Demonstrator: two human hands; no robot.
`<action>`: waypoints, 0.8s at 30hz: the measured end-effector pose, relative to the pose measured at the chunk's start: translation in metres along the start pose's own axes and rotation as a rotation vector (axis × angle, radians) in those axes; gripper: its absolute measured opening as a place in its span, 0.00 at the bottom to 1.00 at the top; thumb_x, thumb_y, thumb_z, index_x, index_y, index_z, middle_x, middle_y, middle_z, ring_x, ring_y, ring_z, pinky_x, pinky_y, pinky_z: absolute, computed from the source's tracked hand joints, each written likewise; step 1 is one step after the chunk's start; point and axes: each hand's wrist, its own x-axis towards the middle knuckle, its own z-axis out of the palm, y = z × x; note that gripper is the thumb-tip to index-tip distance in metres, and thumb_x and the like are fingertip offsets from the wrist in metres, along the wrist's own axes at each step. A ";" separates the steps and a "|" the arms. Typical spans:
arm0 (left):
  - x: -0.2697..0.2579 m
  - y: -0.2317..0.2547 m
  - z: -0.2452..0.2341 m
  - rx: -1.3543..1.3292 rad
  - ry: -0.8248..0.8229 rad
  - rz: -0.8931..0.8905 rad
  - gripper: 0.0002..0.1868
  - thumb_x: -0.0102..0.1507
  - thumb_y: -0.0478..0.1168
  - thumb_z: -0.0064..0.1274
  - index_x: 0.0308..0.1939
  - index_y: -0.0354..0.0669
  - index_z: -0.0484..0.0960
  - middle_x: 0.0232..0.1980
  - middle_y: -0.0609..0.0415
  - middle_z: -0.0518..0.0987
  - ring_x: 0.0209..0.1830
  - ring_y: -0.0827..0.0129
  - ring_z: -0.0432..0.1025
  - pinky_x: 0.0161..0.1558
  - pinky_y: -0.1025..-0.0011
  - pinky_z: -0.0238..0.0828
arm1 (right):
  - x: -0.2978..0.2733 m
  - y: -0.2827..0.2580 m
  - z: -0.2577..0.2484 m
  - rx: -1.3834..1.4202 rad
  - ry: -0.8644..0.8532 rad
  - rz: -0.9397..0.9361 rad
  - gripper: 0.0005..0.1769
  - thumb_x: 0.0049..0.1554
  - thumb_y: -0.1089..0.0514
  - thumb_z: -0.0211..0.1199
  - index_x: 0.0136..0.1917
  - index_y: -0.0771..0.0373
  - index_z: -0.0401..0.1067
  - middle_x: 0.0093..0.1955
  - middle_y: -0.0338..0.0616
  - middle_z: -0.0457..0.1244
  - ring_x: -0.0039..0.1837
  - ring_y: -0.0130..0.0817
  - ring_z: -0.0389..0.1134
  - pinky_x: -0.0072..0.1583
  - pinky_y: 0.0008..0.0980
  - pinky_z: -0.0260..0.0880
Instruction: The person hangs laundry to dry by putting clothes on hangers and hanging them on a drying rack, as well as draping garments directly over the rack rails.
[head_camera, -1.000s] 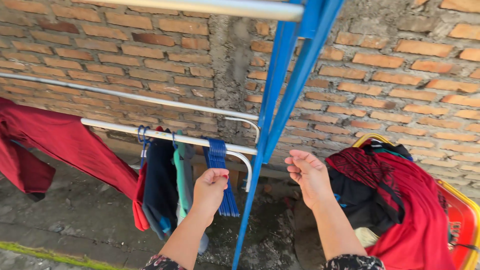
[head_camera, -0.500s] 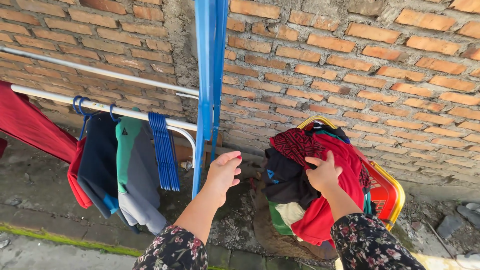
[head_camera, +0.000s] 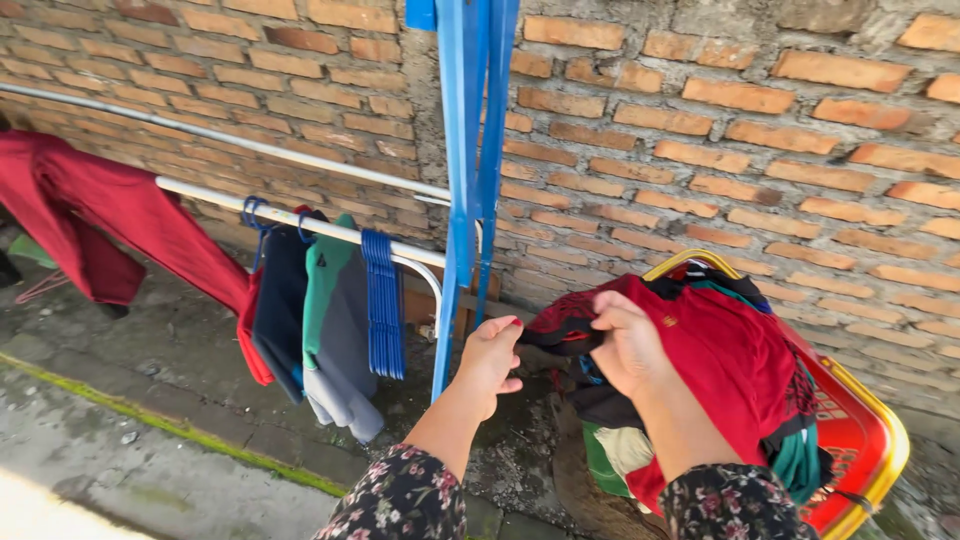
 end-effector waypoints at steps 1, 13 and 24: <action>-0.014 0.017 0.004 -0.010 -0.005 -0.054 0.23 0.66 0.53 0.50 0.64 0.57 0.75 0.59 0.58 0.77 0.52 0.63 0.71 0.46 0.56 0.74 | -0.005 -0.002 0.019 0.038 -0.079 0.043 0.12 0.44 0.74 0.52 0.39 0.59 0.67 0.39 0.38 0.61 0.45 0.35 0.65 0.52 0.37 0.69; 0.043 0.019 -0.002 -0.645 0.044 0.297 0.10 0.65 0.42 0.43 0.42 0.42 0.77 0.36 0.55 0.79 0.34 0.67 0.75 0.39 0.62 0.74 | -0.010 0.013 0.059 -0.954 -0.218 -0.275 0.39 0.42 0.74 0.59 0.67 0.58 0.64 0.62 0.45 0.58 0.50 0.42 0.60 0.50 0.38 0.65; -0.002 0.073 -0.145 -0.854 -0.259 0.319 0.25 0.64 0.61 0.47 0.26 0.45 0.77 0.29 0.51 0.77 0.29 0.60 0.74 0.37 0.59 0.76 | 0.045 0.074 0.092 -1.196 -0.290 0.052 0.24 0.46 0.68 0.68 0.57 0.60 0.74 0.45 0.45 0.69 0.50 0.42 0.71 0.52 0.37 0.68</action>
